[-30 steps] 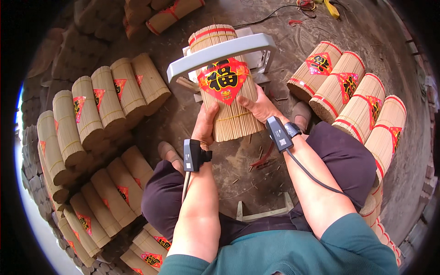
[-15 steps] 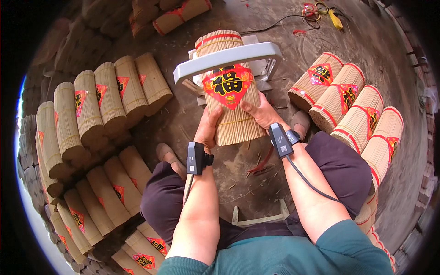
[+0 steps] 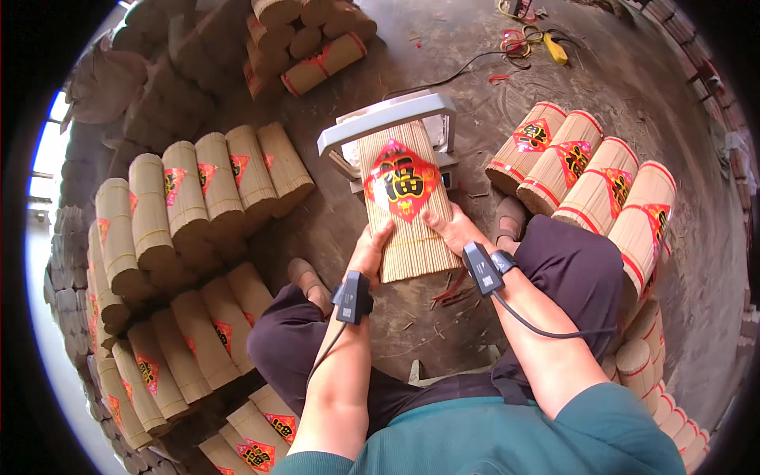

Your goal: Weighing large bundles of incense sticks on a digital scale and organizing them in stacks.

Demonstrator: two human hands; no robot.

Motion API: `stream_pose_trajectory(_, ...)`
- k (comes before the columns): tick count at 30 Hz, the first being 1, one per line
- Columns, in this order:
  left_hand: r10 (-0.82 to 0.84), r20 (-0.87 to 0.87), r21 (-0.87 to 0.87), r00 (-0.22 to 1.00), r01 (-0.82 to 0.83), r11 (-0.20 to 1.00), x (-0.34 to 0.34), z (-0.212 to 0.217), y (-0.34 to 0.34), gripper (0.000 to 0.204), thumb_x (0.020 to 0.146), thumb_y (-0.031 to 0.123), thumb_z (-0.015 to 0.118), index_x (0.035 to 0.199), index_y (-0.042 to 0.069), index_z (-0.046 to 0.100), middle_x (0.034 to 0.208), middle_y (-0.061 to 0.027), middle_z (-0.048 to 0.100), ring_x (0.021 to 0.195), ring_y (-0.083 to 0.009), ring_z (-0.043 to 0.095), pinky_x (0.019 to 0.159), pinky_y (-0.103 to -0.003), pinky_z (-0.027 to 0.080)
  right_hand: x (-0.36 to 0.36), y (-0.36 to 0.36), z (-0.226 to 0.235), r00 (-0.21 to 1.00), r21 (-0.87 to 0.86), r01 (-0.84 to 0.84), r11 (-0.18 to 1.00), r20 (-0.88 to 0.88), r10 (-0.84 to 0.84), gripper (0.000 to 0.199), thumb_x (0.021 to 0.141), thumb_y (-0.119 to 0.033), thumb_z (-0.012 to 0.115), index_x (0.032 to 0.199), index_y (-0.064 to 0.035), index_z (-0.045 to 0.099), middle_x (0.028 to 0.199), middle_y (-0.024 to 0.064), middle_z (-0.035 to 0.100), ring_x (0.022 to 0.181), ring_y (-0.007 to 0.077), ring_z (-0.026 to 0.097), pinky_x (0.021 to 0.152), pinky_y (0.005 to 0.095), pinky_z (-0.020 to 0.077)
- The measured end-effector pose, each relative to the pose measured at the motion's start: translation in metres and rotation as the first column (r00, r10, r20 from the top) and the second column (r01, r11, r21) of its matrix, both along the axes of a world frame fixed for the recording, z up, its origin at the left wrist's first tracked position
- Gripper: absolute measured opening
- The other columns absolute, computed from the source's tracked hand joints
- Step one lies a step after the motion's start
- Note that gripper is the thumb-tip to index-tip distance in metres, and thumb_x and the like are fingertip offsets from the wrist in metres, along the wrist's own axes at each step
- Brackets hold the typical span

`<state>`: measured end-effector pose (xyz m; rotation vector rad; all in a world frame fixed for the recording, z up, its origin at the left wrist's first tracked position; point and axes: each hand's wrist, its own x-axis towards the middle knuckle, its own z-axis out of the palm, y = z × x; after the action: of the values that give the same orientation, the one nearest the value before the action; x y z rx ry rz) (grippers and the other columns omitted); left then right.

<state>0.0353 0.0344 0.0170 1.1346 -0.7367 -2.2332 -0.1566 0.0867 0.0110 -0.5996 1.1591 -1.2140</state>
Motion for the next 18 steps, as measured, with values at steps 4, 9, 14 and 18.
stream_pose_trajectory(4,-0.019,0.005,0.078,1.0,0.019,0.997,0.015,0.028,0.048,0.062,0.083,0.037,0.071,0.128,0.003,0.045,0.116,-0.0073,0.061,0.101,-0.0171,0.061,0.089,-0.033,0.049,0.017,0.05,0.012,0.999,0.062,0.024,0.998,0.02,-0.026,0.102,0.066,-0.058,0.078,0.129,0.0085,0.035,0.115,0.0141,0.058,0.105,0.0193,0.057,0.091,0.0304,0.048)
stream_pose_trajectory(9,-0.009,-0.055,-0.054,0.998,0.006,0.999,0.043,0.055,0.093,0.071,0.083,0.036,0.069,0.137,0.003,0.035,0.128,-0.0094,0.052,0.113,-0.0195,0.054,0.095,-0.034,0.045,0.04,0.098,0.069,0.996,-0.038,0.069,0.997,-0.057,-0.071,0.11,0.065,-0.053,0.081,0.135,0.0072,0.021,0.121,0.0153,0.052,0.111,0.0212,0.053,0.097,0.0328,0.0431)
stream_pose_trajectory(14,-0.076,-0.204,-0.288,0.976,0.014,0.957,0.052,0.136,0.114,0.082,0.079,0.036,0.072,0.14,0.002,0.029,0.133,-0.0106,0.049,0.117,-0.021,0.053,0.097,-0.035,0.044,0.021,0.117,0.116,0.986,-0.182,-0.11,0.977,-0.14,0.085,0.112,0.075,-0.067,0.063,0.144,0.0028,0.008,0.126,0.014,0.049,0.114,0.0213,0.05,0.099,0.0354,0.0405)
stream_pose_trajectory(18,-0.134,-0.055,-0.473,0.989,0.093,0.876,0.045,0.169,0.12,0.085,0.077,0.037,0.073,0.141,0.001,0.029,0.135,-0.0102,0.046,0.123,-0.0196,0.045,0.104,-0.034,0.036,0.006,0.08,0.143,0.855,-0.264,-0.171,0.949,0.439,0.277,0.083,0.083,-0.071,0.047,0.137,-0.0078,0.041,0.124,0.01,0.059,0.111,0.0226,0.058,0.089,0.0372,0.05)
